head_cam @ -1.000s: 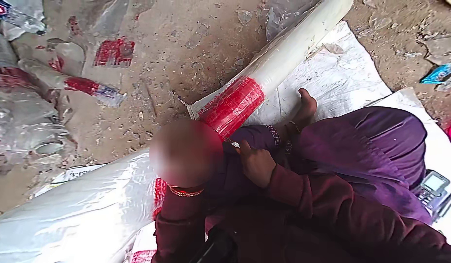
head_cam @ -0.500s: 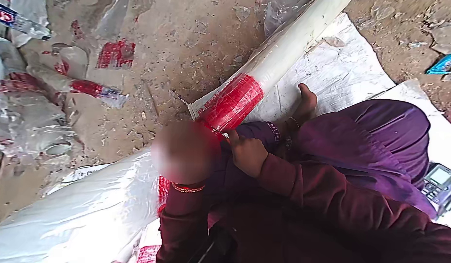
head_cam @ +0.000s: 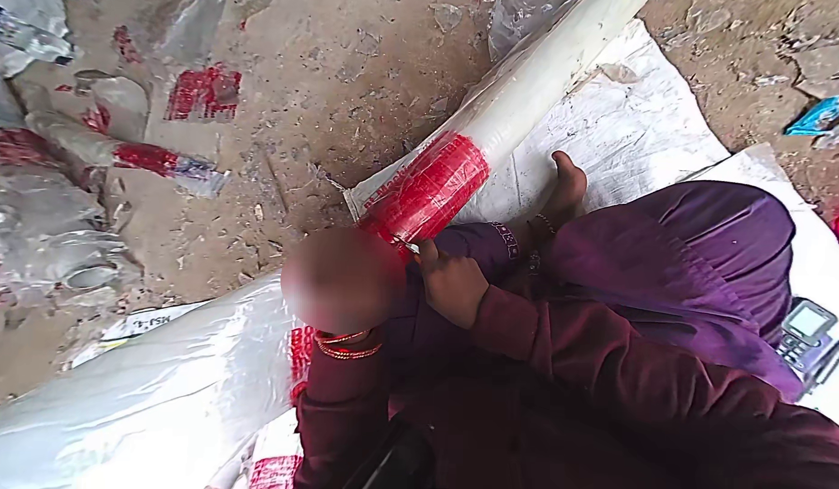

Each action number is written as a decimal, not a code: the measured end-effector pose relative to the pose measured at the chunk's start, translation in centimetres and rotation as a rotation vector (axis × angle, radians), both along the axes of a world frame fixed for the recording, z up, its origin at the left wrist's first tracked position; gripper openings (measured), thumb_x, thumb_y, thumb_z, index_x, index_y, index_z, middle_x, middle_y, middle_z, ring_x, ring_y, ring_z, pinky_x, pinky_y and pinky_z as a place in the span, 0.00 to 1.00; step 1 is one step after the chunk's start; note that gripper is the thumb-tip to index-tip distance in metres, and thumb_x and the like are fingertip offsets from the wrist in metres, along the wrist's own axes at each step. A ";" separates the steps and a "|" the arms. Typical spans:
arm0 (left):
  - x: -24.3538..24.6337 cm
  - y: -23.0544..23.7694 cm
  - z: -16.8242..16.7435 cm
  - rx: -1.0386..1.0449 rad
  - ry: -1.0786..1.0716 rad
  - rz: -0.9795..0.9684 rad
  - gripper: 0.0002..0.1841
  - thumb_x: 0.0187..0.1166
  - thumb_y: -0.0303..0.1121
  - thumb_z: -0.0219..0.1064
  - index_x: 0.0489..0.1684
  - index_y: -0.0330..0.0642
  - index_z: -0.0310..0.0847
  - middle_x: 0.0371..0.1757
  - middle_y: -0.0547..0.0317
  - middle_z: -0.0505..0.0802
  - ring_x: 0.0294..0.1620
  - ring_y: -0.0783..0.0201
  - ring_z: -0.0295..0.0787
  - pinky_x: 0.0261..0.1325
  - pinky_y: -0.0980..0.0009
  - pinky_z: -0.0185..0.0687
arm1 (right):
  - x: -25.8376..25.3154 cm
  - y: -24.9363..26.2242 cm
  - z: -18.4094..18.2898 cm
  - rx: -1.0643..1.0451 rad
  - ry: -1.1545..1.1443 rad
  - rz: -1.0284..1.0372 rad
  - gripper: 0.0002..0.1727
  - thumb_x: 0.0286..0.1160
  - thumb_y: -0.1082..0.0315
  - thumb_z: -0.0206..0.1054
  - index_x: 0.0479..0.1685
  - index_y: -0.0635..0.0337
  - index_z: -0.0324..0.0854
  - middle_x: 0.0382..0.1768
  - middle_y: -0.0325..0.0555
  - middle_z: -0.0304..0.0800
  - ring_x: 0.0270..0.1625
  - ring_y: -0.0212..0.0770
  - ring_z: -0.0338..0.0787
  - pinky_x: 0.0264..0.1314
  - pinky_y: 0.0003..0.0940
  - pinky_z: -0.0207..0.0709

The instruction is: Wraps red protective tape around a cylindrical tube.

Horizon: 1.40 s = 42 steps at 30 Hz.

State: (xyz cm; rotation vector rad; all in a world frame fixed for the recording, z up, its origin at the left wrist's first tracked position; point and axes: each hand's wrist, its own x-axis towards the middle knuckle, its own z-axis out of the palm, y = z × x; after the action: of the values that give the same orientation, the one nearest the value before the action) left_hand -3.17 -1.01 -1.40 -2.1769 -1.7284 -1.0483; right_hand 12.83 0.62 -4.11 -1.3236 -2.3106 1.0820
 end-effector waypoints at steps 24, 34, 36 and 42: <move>-1.6 3.7 10.8 -1.020 -0.008 0.064 0.25 0.96 0.39 0.46 0.79 0.32 0.76 0.94 0.29 0.52 0.97 0.37 0.33 0.95 0.45 0.23 | -4.7 8.7 1.3 0.657 0.146 -0.196 0.17 0.80 0.71 0.56 0.49 0.80 0.84 0.49 0.75 0.90 0.56 0.78 0.90 0.47 0.68 0.82; 0.0 3.3 14.2 -1.120 0.230 0.542 0.32 0.93 0.53 0.47 0.96 0.58 0.53 0.96 0.42 0.55 0.93 0.21 0.36 0.78 0.13 0.23 | -4.9 10.2 0.4 0.682 0.142 -0.187 0.18 0.79 0.70 0.55 0.44 0.78 0.85 0.39 0.69 0.93 0.47 0.69 0.95 0.59 0.66 0.79; -1.9 3.4 17.2 -1.380 0.329 0.536 0.30 0.97 0.48 0.39 0.87 0.38 0.65 0.83 0.27 0.74 0.83 0.23 0.66 0.77 0.23 0.57 | -5.1 10.4 0.1 0.700 0.140 -0.196 0.19 0.80 0.67 0.53 0.41 0.75 0.86 0.37 0.66 0.94 0.45 0.66 0.96 0.58 0.63 0.80; -7.7 5.3 17.1 -1.473 0.239 0.275 0.34 0.89 0.37 0.63 0.94 0.46 0.55 0.65 0.29 0.86 0.50 0.38 0.88 0.60 0.44 0.80 | -5.0 10.4 0.2 0.654 0.151 -0.165 0.18 0.80 0.67 0.55 0.44 0.76 0.86 0.40 0.66 0.94 0.48 0.65 0.96 0.61 0.63 0.79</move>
State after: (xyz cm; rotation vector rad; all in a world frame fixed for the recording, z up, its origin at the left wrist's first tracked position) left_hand -10.82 4.26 15.72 -2.2111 -2.9484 0.8868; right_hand 7.86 11.05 -3.88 -1.0909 -2.1196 0.3053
